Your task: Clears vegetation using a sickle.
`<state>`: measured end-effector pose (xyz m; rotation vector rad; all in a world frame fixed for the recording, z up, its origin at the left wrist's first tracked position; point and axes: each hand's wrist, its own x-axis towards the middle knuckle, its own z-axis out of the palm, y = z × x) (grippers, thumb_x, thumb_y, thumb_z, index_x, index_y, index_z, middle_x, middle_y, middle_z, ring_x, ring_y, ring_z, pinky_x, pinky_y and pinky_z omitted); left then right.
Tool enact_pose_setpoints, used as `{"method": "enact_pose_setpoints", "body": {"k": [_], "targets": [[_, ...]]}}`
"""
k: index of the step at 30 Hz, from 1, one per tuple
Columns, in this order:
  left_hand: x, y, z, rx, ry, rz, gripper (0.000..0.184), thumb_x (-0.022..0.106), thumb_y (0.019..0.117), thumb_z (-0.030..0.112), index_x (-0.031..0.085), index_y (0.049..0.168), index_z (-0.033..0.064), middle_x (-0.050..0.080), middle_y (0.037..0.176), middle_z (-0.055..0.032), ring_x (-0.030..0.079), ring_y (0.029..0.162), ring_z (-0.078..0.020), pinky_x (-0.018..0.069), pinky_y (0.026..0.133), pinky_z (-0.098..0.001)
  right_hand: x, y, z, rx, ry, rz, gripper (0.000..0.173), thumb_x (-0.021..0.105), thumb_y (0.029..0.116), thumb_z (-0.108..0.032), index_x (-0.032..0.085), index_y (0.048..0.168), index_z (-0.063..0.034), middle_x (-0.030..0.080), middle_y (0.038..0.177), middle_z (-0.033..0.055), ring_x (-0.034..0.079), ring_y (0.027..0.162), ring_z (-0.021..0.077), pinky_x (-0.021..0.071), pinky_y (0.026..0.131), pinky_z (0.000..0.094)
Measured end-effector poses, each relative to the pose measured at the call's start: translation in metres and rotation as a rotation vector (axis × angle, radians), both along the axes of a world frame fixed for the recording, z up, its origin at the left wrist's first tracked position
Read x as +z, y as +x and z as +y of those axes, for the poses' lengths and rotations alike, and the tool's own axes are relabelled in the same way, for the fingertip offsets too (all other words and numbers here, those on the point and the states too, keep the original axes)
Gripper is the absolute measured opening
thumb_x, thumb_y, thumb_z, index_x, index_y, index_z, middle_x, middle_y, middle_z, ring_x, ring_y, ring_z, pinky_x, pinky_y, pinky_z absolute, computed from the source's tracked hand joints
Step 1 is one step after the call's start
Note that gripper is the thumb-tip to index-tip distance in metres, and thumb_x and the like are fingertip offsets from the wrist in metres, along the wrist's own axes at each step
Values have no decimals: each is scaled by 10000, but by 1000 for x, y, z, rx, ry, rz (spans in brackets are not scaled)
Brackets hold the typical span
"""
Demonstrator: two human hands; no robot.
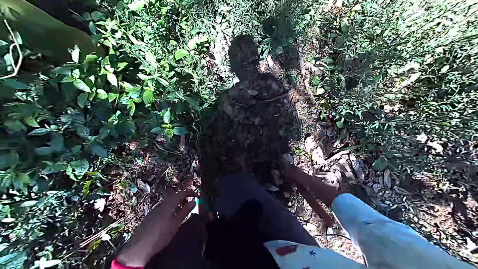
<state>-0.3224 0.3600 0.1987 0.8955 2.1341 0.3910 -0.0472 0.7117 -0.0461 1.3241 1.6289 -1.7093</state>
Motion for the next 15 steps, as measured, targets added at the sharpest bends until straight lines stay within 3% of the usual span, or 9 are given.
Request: {"method": "enact_pose_setpoints", "body": {"k": [2,4,7,9,10,12,13,15], "targets": [[-2,-5,-3,37,-50,-17,454,474,1069,377,611,1363,59,697,1188,-197,696,1049,-356,529,934,-601,-4,15,-32,22,-39,20,438,596,1038,-208,470,1404,-5,578,925,110,544,646,157,518,602,362],[-3,-7,-6,71,-103,6,443,489,1073,364,622,1349,43,704,1163,-218,697,1040,-389,515,936,-633,15,15,-31,-66,-13,7,457,594,1043,-232,450,1418,-13,579,909,106,549,620,152,517,577,351],[2,-9,-6,85,-140,1,421,502,1073,352,627,1339,51,703,1153,-211,691,1035,-386,510,941,-629,37,-16,19,-339,101,99,446,517,1077,-242,382,1423,5,539,850,57,533,593,115,510,564,296],[1,-6,-10,86,-100,15,436,492,1063,379,636,1329,65,710,1143,-192,705,1011,-359,531,912,-617,31,-42,48,-492,208,140,340,486,1084,-204,422,1325,28,520,757,29,521,522,91,515,514,266],[1,-3,-11,92,-93,12,437,493,1061,381,635,1329,66,707,1154,-190,702,1015,-355,528,909,-617,20,-43,52,-471,224,114,339,481,1085,-183,426,1327,47,531,770,50,535,537,107,527,535,282],[5,0,-10,93,-99,-7,434,490,1064,369,627,1341,64,699,1181,-194,695,1036,-356,517,921,-619,-2,-12,32,-196,142,-21,400,476,1080,-168,409,1407,54,553,897,117,556,647,160,532,635,349],[5,0,-10,90,-93,-9,431,488,1064,362,628,1339,61,699,1177,-192,694,1036,-354,517,920,-617,-4,9,16,-36,74,-93,437,500,1075,-173,397,1450,27,556,949,129,546,694,172,515,668,363],[2,-4,-11,96,-82,-6,423,486,1063,359,633,1330,66,708,1143,-182,699,1010,-346,525,902,-609,-8,40,-4,92,60,-179,487,569,1055,-223,415,1475,-30,587,1013,164,570,726,213,518,673,414]]}}
